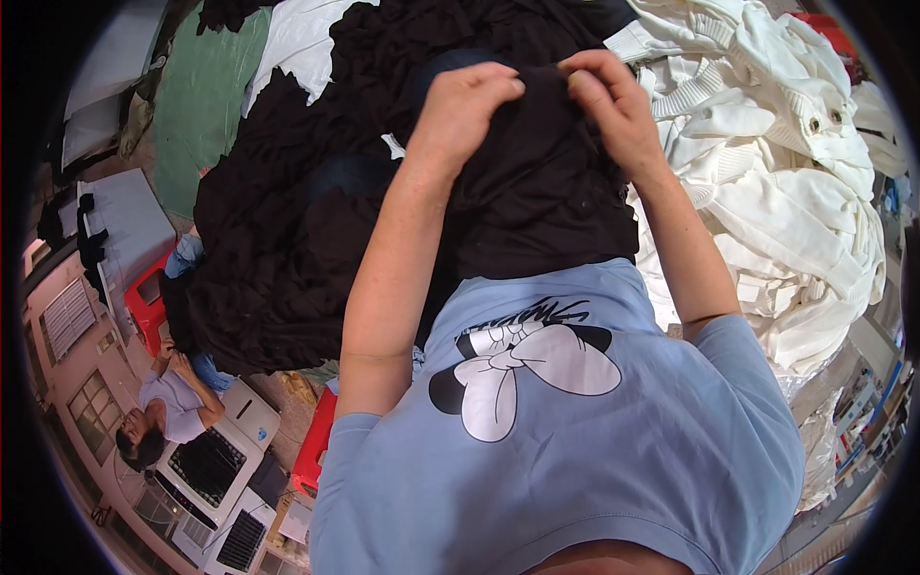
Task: Inspecting dark-colored garments for quality control by checking buttons and seams.
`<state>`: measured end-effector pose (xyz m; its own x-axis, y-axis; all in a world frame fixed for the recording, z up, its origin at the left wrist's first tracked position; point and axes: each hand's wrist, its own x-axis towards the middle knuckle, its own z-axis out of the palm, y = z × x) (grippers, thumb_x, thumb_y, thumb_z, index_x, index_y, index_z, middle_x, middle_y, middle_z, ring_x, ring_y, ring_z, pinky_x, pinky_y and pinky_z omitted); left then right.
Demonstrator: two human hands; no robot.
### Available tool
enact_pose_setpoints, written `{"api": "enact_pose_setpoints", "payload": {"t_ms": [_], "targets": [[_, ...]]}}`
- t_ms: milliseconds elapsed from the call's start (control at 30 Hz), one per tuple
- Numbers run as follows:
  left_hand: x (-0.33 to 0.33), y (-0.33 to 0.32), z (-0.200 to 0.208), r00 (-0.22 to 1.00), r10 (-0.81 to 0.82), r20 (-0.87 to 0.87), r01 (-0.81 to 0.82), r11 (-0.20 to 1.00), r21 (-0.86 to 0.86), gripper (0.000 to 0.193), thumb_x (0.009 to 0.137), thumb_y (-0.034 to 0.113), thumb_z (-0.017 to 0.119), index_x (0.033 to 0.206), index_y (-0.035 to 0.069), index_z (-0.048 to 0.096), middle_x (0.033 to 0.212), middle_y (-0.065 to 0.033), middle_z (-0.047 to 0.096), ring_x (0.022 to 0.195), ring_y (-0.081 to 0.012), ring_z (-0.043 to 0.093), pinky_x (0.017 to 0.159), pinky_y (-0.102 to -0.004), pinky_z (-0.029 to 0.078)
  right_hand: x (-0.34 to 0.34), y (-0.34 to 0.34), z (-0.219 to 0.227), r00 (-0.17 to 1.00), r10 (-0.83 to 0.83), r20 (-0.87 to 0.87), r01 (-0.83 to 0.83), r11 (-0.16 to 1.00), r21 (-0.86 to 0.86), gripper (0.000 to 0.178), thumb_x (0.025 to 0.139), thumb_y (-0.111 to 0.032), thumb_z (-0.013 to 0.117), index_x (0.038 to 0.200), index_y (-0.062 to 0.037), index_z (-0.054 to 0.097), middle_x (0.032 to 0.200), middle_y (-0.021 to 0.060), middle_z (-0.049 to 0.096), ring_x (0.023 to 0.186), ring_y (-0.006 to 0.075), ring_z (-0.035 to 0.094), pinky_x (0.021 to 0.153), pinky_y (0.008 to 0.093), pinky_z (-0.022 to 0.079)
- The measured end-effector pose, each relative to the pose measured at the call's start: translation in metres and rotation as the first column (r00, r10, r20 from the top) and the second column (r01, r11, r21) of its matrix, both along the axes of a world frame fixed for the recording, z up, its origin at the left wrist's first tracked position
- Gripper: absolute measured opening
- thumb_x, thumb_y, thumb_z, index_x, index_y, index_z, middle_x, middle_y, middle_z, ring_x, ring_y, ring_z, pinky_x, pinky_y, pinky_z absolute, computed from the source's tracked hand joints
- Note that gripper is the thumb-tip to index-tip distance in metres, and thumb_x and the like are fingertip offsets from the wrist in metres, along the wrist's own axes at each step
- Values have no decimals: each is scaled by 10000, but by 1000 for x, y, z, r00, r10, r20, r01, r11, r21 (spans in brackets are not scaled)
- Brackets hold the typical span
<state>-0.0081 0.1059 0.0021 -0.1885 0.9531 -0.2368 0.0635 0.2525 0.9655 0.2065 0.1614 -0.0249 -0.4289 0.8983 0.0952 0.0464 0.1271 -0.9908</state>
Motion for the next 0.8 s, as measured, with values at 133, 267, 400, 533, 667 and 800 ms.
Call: {"api": "enact_pose_setpoints", "payload": {"t_ms": [133,267,400,533,667,800], "targets": [[-33,4,0,796,319,514,-374,927,4,200,934,118,682,1089,-5,706,1051,-69,725,990,-179,682,960,-316,520,17,4,-3,960,-193,-205,132,951,-280,207,1016,-181,668,1167,-39,674,884,-53,597,794,10,513,712,177,410],[-64,4,-6,700,390,598,-494,869,12,212,991,115,588,1145,-21,639,1158,-139,718,1086,-268,693,1026,-388,530,29,-9,-14,1000,3,21,2,972,-234,270,994,-206,709,1199,-35,668,851,-71,583,790,-4,485,707,167,380],[-75,-4,0,564,439,699,-476,865,-159,224,957,68,583,1154,-30,632,1167,-165,715,1087,-305,704,1022,-446,559,23,-24,-30,981,-146,127,182,921,-343,323,996,-236,706,1240,-34,647,861,-76,564,780,5,478,723,175,371],[-52,-15,13,563,296,772,-300,943,-144,263,926,45,579,1173,-12,648,1166,-169,716,1068,-318,711,995,-470,580,21,-16,-34,977,-163,-134,0,636,-771,142,995,-227,709,1066,-129,635,687,-97,442,593,17,418,575,201,338],[0,-30,34,793,32,608,-56,998,20,365,849,79,680,1200,-15,650,1155,-143,719,1055,-265,703,1022,-371,534,20,-17,-7,813,-310,-493,-189,661,-726,112,1008,-147,675,947,-173,585,620,-106,374,496,21,351,482,203,261],[52,-50,60,925,-130,-356,190,972,138,475,856,264,719,1203,-52,643,1158,-228,720,1048,-371,712,964,-452,538,26,-30,42,832,-123,-541,-225,816,-533,81,1009,-94,644,1086,-88,620,664,-87,428,516,16,331,498,218,275]]}}
